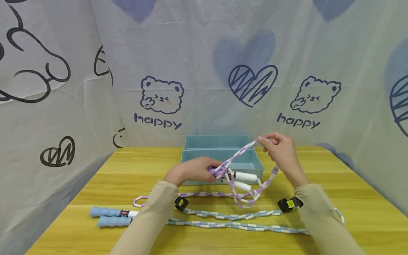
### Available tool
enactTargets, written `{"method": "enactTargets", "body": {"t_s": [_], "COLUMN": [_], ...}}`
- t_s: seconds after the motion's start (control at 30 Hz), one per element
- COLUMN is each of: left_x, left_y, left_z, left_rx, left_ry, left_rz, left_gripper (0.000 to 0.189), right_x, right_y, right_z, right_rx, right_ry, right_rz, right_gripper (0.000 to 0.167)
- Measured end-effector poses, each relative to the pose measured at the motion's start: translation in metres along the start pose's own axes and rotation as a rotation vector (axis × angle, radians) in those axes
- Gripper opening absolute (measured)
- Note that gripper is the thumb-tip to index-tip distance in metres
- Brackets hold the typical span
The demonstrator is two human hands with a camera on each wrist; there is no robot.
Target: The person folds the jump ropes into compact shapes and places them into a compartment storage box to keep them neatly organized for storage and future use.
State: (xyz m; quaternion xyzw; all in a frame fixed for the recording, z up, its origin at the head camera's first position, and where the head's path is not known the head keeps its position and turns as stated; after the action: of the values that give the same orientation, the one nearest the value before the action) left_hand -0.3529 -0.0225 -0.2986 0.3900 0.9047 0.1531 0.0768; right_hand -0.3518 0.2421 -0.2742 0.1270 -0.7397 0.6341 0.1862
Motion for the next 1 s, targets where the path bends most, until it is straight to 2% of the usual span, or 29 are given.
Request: {"method": "enactTargets", "body": {"t_s": [0.1, 0.23, 0.37, 0.5, 0.57, 0.67, 0.73, 0.83, 1.0], "left_x": [0.000, 0.000, -0.001, -0.007, -0.009, -0.012, -0.013, -0.013, -0.011], "left_y": [0.000, 0.000, -0.004, -0.009, -0.011, -0.012, -0.011, -0.008, -0.004], "left_z": [0.000, -0.001, -0.003, -0.006, -0.008, -0.009, -0.009, -0.008, -0.006], "left_rx": [-0.060, -0.086, -0.111, -0.244, -0.311, -0.359, -0.369, -0.382, -0.420], "left_ry": [-0.009, -0.014, -0.006, 0.008, 0.007, -0.018, -0.045, -0.080, -0.119], "left_rz": [0.014, 0.036, 0.064, 0.075, 0.081, 0.101, 0.103, 0.119, 0.199], "left_gripper": [0.062, 0.064, 0.061, 0.084, 0.100, 0.109, 0.108, 0.104, 0.095], "right_x": [0.001, 0.002, 0.004, 0.004, 0.005, 0.006, 0.006, 0.006, 0.004], "right_y": [0.007, 0.013, 0.017, 0.022, 0.024, 0.027, 0.029, 0.031, 0.037], "right_z": [-0.002, -0.001, 0.000, -0.003, -0.004, -0.005, -0.005, -0.004, 0.000], "right_rx": [-0.098, -0.144, -0.064, 0.001, 0.017, 0.040, 0.051, 0.007, -0.108], "right_ry": [0.036, 0.001, -0.078, -0.143, -0.148, -0.132, -0.114, -0.096, -0.111], "right_rz": [0.002, 0.032, 0.063, 0.076, 0.087, 0.119, 0.141, 0.161, 0.176], "right_gripper": [0.039, 0.036, 0.032, 0.031, 0.032, 0.033, 0.033, 0.032, 0.029]}}
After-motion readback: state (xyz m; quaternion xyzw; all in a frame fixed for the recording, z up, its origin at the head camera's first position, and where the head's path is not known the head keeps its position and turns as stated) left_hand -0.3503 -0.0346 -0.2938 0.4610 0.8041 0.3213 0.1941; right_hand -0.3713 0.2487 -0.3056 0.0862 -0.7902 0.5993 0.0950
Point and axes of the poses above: each hand's wrist, its own x-axis towards the middle knuckle, its own z-axis out of the palm, y = z × x, the point moved 4 cm from there along x, towards the middle knuckle, and after that the axes turned 11 degrees about x, right-handed, at the moved point
